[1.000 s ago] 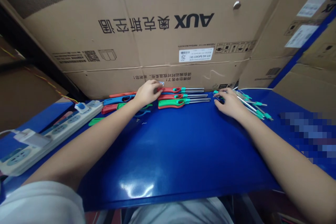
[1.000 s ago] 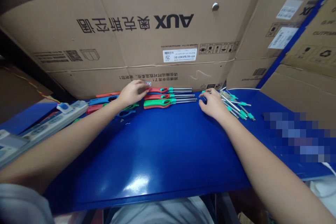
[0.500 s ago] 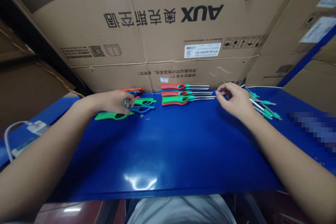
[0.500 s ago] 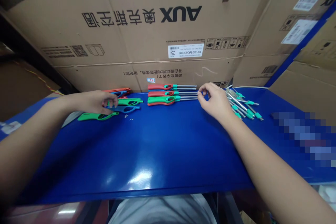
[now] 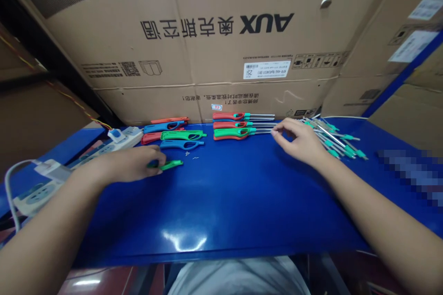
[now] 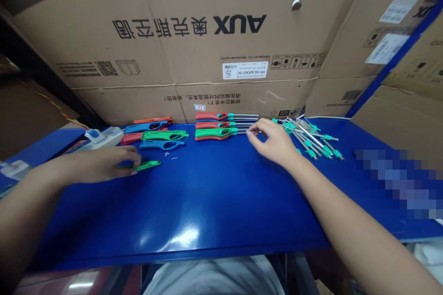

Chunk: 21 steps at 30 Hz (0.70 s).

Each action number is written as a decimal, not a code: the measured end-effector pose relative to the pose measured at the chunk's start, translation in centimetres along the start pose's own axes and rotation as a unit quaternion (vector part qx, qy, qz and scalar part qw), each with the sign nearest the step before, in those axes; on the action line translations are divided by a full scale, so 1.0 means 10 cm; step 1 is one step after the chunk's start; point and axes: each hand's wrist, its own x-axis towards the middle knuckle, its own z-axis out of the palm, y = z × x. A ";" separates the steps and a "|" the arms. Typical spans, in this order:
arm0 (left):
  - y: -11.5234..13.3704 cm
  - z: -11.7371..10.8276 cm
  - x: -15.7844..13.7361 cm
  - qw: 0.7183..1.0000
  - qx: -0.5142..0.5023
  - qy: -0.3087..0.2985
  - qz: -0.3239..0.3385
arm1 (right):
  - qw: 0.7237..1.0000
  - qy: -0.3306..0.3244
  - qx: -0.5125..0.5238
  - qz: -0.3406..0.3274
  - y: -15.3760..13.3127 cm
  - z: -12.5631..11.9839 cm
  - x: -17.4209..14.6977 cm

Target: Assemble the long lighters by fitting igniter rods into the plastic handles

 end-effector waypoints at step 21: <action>1.14 0.86 0.45 0.967 -0.141 0.135 0.162 | 0.917 -0.351 0.187 -0.022 -0.33 0.23 -0.15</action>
